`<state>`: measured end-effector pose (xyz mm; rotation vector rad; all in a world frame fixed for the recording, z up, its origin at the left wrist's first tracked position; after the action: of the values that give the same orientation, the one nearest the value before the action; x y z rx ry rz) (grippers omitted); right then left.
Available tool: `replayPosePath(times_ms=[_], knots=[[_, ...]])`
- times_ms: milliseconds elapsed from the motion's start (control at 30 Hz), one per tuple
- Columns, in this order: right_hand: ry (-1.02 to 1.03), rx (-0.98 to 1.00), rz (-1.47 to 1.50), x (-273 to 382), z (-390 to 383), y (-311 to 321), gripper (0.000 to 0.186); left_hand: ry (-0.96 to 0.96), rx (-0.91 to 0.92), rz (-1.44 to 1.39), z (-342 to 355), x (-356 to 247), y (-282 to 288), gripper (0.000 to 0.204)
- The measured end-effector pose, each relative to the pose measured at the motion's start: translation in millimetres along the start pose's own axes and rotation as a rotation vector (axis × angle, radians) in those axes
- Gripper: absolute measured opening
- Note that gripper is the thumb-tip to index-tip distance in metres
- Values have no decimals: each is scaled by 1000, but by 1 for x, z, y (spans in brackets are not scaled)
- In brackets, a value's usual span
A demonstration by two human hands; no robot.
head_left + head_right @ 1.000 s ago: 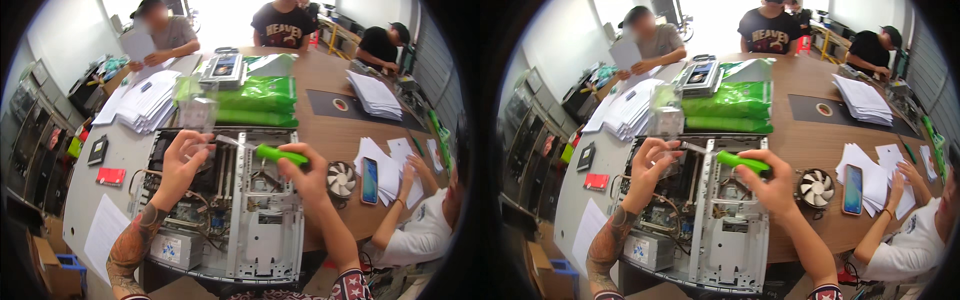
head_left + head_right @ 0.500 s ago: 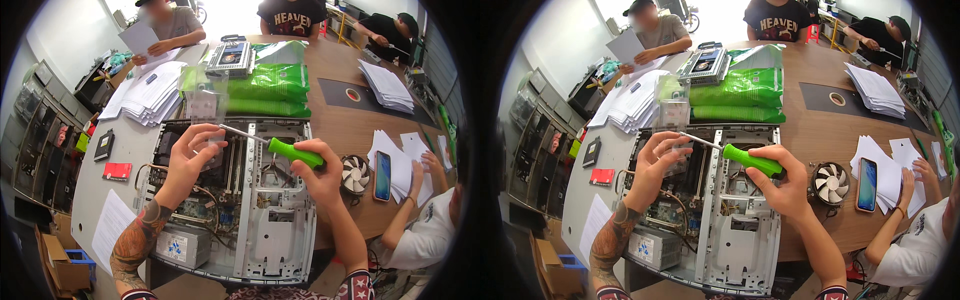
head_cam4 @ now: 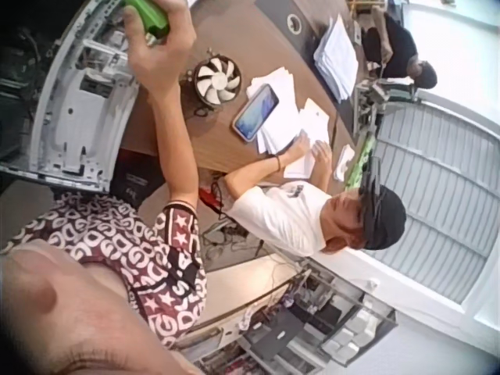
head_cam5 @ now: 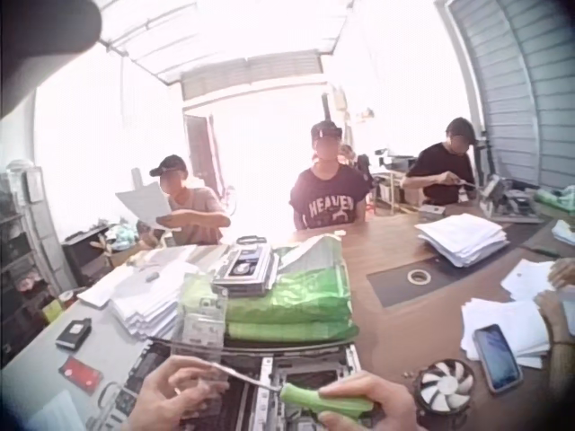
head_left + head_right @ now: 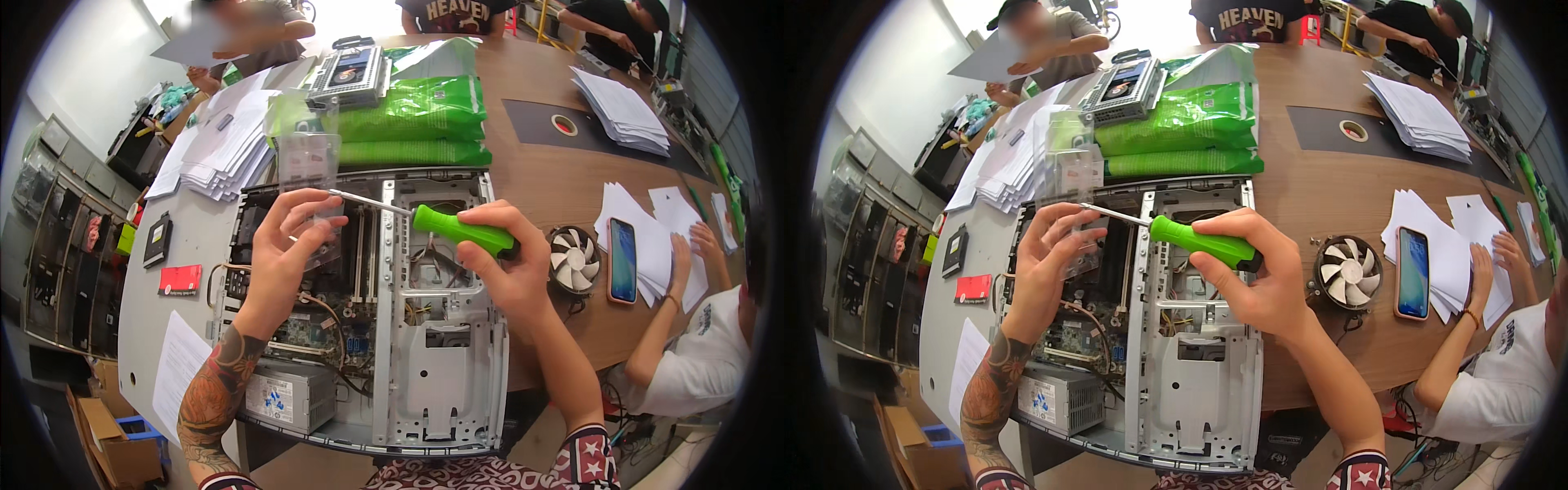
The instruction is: The person uses a screwdriver to tighten a screw on a clear plastic component within a computer case and then places the component inside the case.
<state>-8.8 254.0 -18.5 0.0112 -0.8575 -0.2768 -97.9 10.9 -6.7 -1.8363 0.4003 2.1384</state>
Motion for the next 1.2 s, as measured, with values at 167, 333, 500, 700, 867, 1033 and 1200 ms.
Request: replayPosePath(times_ms=[167, 333, 500, 700, 867, 1033, 1200], knots=[[48, -3, -3, 1, 2, -2, 28, 5, -16, -6, -4, -1, 1, 34], [49, -14, 7, -1, 1, -2, 27, 14, -25, -12, -3, 0, 0, 34], [-5, -21, 21, 0, 1, -7, 27, 27, -8, -8, -3, 2, 7, 35], [81, -33, -43, 3, 1, 4, 26, -7, -11, 15, 0, -4, -8, 37], [70, 51, -50, -1, 5, -8, 30, -120, -64, 219, -11, -13, -6, 58], [-1, 37, 29, 1, -2, -3, 27, -216, 14, 338, -17, -9, -25, 63], [-18, 36, 59, 1, -1, -4, 24, -159, -11, 307, -15, -12, -17, 49]])
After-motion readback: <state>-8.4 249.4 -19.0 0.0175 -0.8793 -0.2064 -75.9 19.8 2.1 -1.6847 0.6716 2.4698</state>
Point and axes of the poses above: each hand's wrist, its own z-axis towards the middle knuckle, its own y-axis out of the back of the hand, x = y × z, the point moved 5 cm from there along z, towards the middle knuckle, and after that the axes turned 3 degrees about -z, right-handed, at the moved point
